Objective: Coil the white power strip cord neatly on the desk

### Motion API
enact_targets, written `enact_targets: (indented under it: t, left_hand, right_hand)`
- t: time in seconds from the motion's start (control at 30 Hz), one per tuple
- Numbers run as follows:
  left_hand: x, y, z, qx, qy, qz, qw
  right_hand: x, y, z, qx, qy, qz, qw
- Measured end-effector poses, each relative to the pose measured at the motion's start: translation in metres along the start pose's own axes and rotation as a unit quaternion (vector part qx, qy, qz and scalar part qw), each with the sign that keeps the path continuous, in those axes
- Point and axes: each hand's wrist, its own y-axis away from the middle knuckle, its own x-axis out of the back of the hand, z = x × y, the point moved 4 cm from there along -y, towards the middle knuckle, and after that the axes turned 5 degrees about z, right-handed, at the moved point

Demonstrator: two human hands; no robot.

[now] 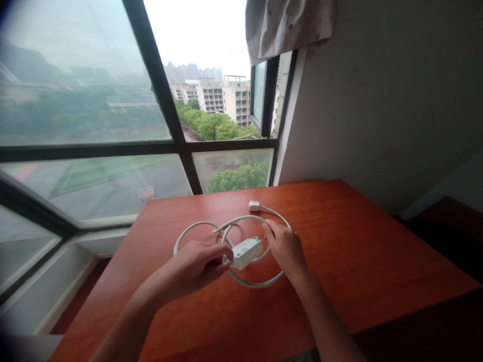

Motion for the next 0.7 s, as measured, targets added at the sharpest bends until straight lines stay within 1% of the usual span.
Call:
enact_targets:
  t: [0.07,0.13,0.2,0.27,0.3,0.33,0.37,0.4,0.47,0.5,0.6,0.7]
  left_hand:
    - [0.016,0.007,-0.008,0.011,0.107,0.044,0.993]
    - [0.032,0.016,-0.021,0.039,0.218,0.118,0.968]
    - [0.047,0.025,-0.039,0.077,0.31,0.217,0.922]
    - [0.061,0.035,-0.06,0.111,0.363,0.331,0.864]
    - [0.066,0.039,-0.071,0.132,0.378,0.373,0.837]
    - [0.069,0.041,-0.082,0.156,0.387,0.403,0.815]
    - [0.071,0.043,-0.093,0.182,0.392,0.417,0.8]
    - [0.071,0.044,-0.103,0.208,0.39,0.421,0.792]
    - [0.069,0.046,-0.121,0.25,0.355,0.43,0.791]
    - [0.068,0.046,-0.129,0.263,0.328,0.429,0.799]
    - [0.063,0.046,-0.142,0.276,0.235,0.403,0.84]
    - [0.06,0.043,-0.141,0.261,0.164,0.358,0.881]
  right_hand:
    - [0.001,0.0,0.0,-0.008,-0.01,-0.002,1.0]
    - [0.003,0.0,-0.001,-0.006,-0.023,0.001,1.0]
    - [0.004,0.0,-0.003,0.001,-0.039,0.008,0.999]
    - [0.004,0.0,-0.003,0.007,-0.054,0.01,0.998]
    - [0.004,0.0,-0.004,0.009,-0.062,0.01,0.998]
    - [0.004,0.0,-0.004,0.011,-0.07,0.008,0.997]
    - [0.005,0.001,-0.005,0.015,-0.08,0.004,0.997]
    - [0.006,0.002,-0.007,0.02,-0.093,-0.001,0.995]
    - [0.009,0.005,-0.013,0.038,-0.121,-0.016,0.992]
    - [0.011,0.007,-0.017,0.05,-0.133,-0.027,0.989]
    - [0.015,0.013,-0.027,0.087,-0.156,-0.064,0.982]
    - [0.016,0.016,-0.031,0.107,-0.156,-0.084,0.978]
